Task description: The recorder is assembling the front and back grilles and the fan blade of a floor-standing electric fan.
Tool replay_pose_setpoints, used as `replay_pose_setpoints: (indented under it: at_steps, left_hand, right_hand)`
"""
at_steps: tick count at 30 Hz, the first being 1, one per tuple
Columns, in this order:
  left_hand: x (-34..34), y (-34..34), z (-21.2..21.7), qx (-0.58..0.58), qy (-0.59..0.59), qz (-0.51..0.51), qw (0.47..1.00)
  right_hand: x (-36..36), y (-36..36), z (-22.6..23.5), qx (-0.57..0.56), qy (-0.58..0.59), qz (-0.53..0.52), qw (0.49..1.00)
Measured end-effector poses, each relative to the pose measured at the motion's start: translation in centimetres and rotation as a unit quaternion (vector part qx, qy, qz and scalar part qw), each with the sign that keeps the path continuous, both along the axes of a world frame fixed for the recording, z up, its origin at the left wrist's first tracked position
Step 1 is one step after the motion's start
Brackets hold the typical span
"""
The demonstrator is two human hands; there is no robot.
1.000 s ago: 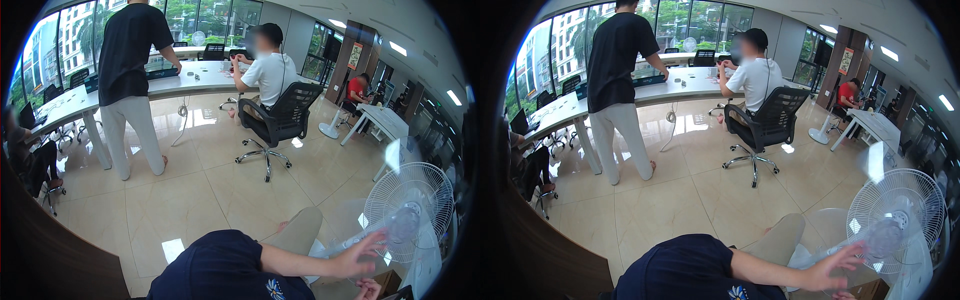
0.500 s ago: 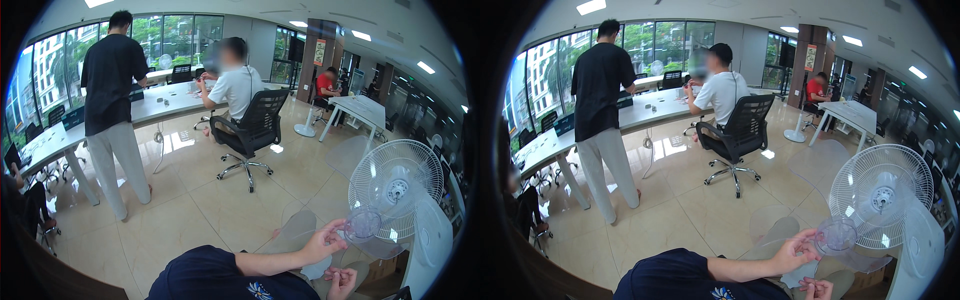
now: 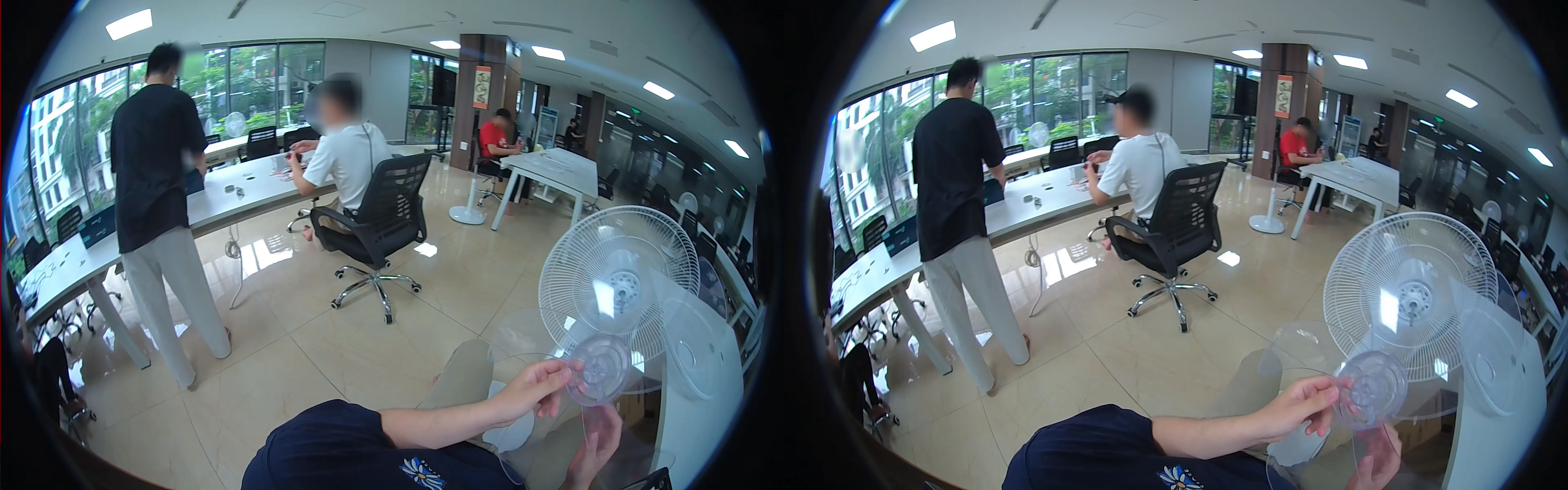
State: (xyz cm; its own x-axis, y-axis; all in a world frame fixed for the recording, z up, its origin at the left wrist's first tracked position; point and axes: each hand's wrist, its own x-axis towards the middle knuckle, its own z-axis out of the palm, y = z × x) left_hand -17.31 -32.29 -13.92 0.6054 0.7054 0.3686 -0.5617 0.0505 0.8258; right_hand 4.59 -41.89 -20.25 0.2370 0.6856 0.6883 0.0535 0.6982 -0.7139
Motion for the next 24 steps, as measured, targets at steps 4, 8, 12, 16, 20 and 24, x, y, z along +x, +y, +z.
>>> replay_pose_setpoints:
  at_steps: [4,8,12,16,20,24]
  left_hand:
    - [2.4,-1.0,0.6,0.015,0.027,-0.125,0.992]
    - [3.3,-1.0,0.0,0.002,0.084,-0.196,0.977]
    - [4.0,-0.1,-0.7,-0.092,0.068,-0.224,0.968]
    - [6.1,1.7,-2.6,-0.109,0.043,-0.266,0.957]
    - [6.1,2.5,-5.0,-0.124,0.048,-0.281,0.951]
    - [5.3,2.4,-5.1,-0.074,0.114,-0.211,0.968]
  right_hand:
    - [-1.4,-0.3,3.0,0.041,0.065,-0.015,0.997]
    - [-1.5,-0.7,4.0,-0.070,0.087,0.019,0.994]
    - [-2.8,-0.3,5.3,-0.049,0.105,0.045,0.992]
    - [-1.4,0.0,5.2,-0.022,0.047,0.007,0.999]
    - [-1.1,0.3,3.9,-0.041,-0.038,-0.069,0.996]
    - [-1.0,0.3,3.0,-0.033,-0.107,-0.153,0.982]
